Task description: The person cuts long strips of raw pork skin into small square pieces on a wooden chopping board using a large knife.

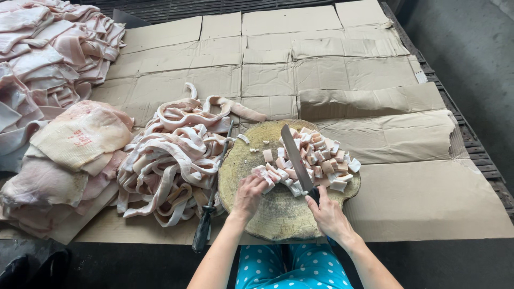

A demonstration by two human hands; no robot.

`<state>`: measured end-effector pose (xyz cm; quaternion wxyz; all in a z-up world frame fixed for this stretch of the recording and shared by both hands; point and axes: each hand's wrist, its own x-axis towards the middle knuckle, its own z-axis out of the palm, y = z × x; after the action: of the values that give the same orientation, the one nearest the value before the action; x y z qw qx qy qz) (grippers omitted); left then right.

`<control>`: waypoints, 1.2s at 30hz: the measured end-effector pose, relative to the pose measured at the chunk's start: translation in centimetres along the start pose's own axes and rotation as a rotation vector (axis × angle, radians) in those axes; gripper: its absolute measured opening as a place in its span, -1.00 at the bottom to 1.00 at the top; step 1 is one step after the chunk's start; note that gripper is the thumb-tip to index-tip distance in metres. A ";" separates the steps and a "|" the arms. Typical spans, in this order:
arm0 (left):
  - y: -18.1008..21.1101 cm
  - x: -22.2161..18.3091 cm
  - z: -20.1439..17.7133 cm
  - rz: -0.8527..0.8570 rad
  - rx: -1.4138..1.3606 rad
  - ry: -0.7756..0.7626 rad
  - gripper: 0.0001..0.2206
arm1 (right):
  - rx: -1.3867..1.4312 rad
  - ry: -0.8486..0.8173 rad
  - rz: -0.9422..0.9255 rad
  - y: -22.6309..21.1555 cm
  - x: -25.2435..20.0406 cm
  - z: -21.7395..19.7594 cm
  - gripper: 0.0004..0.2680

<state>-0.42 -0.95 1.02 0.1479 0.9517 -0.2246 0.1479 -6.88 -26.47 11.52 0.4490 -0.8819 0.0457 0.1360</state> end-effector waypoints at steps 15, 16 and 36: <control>2.4 3.2 0.1 -0.621 -0.464 0.167 -0.47 | 0.156 -0.281 0.158 -0.3 -3.6 3.0 -0.66; 2.2 3.1 1.2 -0.459 -0.393 0.330 -0.45 | 0.151 -0.282 0.157 -0.3 -3.5 3.2 -0.66; 0.5 0.0 -0.7 -0.781 -0.683 0.163 -0.77 | -0.239 -0.151 -0.086 3.5 -3.8 8.4 -0.71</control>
<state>-0.85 -1.16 1.81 0.5110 0.8474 0.1235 0.0737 -12.92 -21.97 5.13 0.3485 -0.9175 -0.0422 0.1870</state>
